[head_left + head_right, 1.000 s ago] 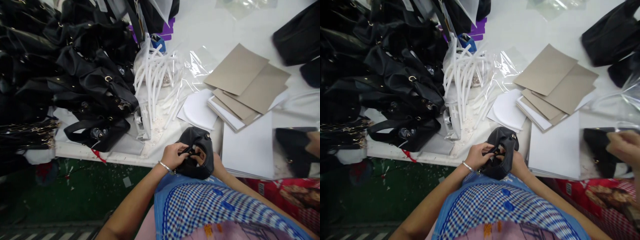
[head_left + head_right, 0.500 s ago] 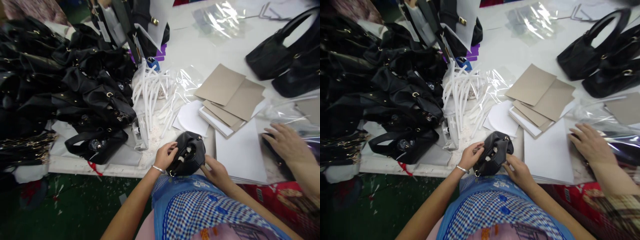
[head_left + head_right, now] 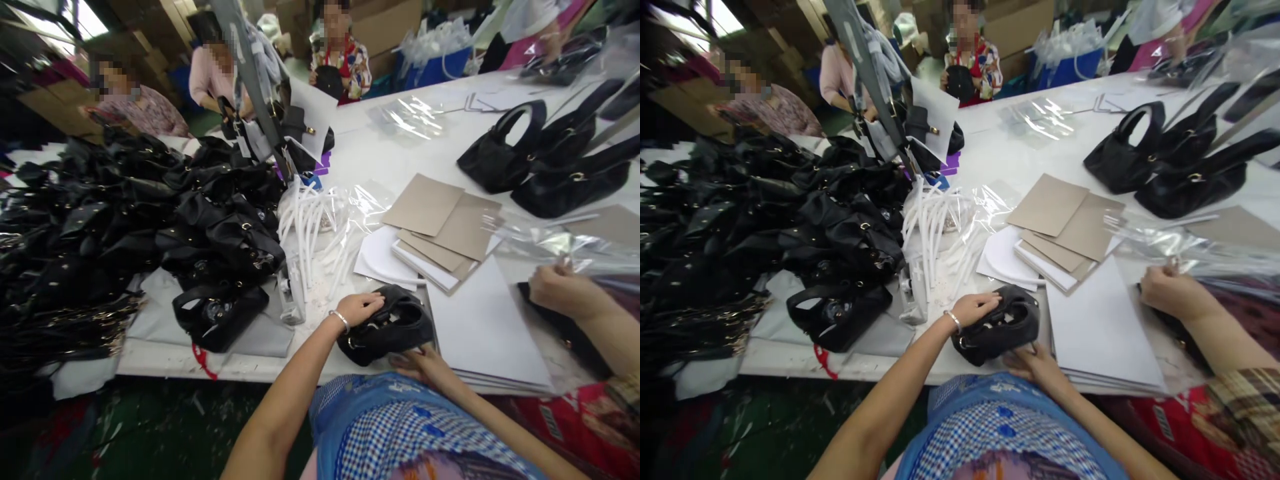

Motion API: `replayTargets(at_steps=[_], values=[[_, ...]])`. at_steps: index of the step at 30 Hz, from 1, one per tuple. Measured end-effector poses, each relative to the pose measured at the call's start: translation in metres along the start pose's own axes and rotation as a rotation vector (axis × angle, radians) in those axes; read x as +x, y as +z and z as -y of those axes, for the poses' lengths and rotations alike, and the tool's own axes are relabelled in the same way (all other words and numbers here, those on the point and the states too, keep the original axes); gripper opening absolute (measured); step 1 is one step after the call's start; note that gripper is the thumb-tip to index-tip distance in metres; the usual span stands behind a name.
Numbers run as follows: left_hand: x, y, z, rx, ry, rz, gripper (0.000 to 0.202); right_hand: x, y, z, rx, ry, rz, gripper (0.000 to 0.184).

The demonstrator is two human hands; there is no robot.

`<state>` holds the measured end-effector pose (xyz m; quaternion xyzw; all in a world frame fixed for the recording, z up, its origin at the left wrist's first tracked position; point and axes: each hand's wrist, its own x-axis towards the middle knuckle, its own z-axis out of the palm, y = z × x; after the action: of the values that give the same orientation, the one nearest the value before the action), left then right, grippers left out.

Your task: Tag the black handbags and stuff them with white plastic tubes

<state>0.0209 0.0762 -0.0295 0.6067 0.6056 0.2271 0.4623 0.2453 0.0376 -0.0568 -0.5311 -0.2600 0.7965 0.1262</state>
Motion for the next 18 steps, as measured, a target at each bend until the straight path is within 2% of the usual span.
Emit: replayTargets(at_steps=[2, 5, 8, 11, 16, 18], values=[[0.003, -0.001, 0.007, 0.047, -0.012, -0.039, 0.033, 0.001, -0.006, -0.006, -0.126, 0.045, 0.053, 0.049], [0.005, -0.011, 0.028, 0.114, -0.145, -0.236, 0.027, 0.0, -0.014, -0.002, -0.338, -0.078, 0.067, 0.044], [0.012, -0.032, 0.05, 0.203, -0.294, -0.411, 0.026, -0.007, -0.019, 0.01, -0.427, -0.237, 0.013, 0.05], [0.026, -0.055, 0.063, 0.289, -0.404, -0.521, 0.023, -0.017, -0.021, 0.017, -0.478, -0.328, -0.027, 0.053], [0.04, -0.091, 0.074, 0.413, -0.542, -0.708, 0.036, -0.033, -0.023, 0.015, -0.593, -0.411, -0.076, 0.047], [0.043, -0.108, 0.078, 0.444, -0.584, -0.73, 0.042, -0.037, -0.025, 0.011, -0.602, -0.408, -0.106, 0.047]])
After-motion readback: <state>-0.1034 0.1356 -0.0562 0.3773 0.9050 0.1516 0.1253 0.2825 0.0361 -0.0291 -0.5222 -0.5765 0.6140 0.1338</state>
